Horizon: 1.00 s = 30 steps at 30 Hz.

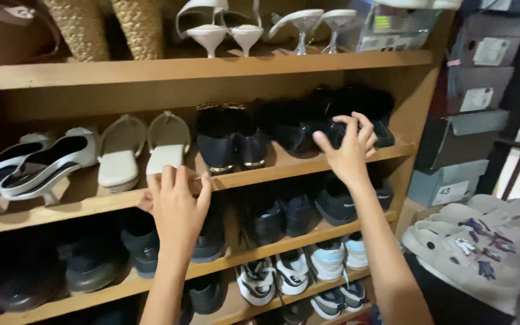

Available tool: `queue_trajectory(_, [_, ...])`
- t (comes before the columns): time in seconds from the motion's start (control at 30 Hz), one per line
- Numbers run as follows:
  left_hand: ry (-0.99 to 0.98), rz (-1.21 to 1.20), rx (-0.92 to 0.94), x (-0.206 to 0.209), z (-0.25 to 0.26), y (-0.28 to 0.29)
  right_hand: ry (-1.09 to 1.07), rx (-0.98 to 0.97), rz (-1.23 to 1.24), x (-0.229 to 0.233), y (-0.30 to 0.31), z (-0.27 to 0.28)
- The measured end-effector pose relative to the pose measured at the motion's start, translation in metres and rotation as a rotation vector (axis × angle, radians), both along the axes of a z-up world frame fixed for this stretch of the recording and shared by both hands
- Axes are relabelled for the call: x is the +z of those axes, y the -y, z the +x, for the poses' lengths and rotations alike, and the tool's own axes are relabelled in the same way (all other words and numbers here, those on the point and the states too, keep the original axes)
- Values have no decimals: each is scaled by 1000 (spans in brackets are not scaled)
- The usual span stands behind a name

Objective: The person arranges various shoes on a wooden shoe rack. They pick up and reposition multiple pairs of shoes, including heels, sneakers, and sandals, across several shelves to tidy the collection.

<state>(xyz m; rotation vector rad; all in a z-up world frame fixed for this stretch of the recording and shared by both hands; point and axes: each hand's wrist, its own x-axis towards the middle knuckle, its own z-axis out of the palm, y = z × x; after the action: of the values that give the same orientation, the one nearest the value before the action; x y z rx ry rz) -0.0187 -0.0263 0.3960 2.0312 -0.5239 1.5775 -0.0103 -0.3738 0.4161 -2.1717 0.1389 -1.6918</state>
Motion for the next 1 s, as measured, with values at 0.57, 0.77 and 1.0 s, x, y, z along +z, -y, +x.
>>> queue_trajectory(0.57, [-273, 197, -401, 51, 59, 210, -352, 399, -251, 52, 32, -22])
queue_trajectory(0.77, [-305, 320, -545, 49, 67, 195, -402, 400, -269, 50, 40, -34])
queue_trajectory(1.0, [-219, 377, -350, 60, 23, 172, -210, 339, -455, 63, 19, -48])
